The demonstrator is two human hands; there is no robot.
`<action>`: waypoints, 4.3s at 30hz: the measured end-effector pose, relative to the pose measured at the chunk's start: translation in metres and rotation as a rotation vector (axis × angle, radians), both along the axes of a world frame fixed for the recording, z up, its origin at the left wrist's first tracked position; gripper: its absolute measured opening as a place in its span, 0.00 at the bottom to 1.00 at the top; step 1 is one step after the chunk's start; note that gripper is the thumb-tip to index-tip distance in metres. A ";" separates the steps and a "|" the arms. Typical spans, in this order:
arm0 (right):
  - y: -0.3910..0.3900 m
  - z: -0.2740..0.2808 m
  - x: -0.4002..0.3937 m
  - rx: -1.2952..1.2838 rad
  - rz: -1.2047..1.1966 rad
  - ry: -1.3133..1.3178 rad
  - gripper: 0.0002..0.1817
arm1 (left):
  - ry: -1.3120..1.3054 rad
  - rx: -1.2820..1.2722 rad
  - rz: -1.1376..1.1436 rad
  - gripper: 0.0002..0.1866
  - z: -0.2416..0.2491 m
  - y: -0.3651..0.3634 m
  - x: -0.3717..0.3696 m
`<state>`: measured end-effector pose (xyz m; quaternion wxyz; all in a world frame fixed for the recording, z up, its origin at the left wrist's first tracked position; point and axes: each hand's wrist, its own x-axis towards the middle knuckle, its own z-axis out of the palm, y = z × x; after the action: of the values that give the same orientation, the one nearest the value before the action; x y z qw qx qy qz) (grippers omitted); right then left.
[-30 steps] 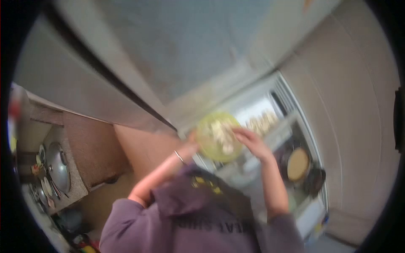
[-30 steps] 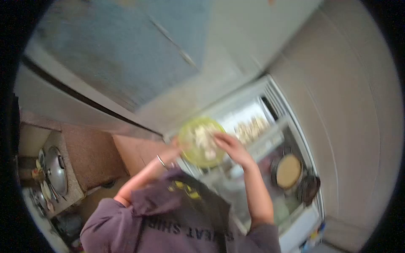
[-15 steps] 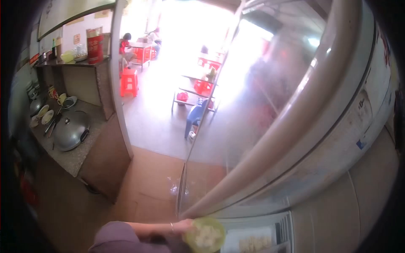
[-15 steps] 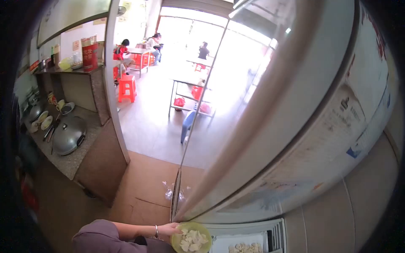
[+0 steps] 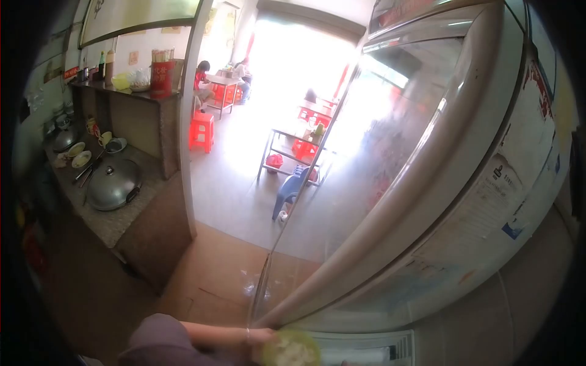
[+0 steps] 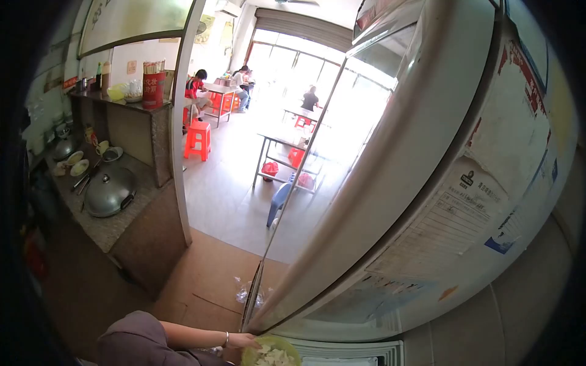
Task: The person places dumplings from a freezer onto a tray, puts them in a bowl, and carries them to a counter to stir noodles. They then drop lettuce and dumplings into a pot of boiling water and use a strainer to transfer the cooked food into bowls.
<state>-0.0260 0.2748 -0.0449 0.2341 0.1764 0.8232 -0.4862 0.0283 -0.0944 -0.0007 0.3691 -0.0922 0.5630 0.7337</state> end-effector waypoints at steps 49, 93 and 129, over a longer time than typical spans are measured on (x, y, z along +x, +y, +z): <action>-0.735 0.183 0.324 -0.734 1.775 0.608 0.12 | 0.522 0.347 1.849 0.24 0.103 -0.405 0.505; -1.396 0.458 0.201 -0.083 0.627 1.424 0.21 | -0.009 -0.030 2.031 0.12 0.035 -0.895 0.731; -1.087 0.196 0.308 -0.088 1.066 0.545 0.21 | -0.142 0.005 1.864 0.19 0.021 -0.875 0.707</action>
<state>0.2821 -0.8120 0.1509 0.2332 -0.4019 0.8076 -0.3630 0.7349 -0.9696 0.0208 -0.3349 -0.5503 0.2363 0.7275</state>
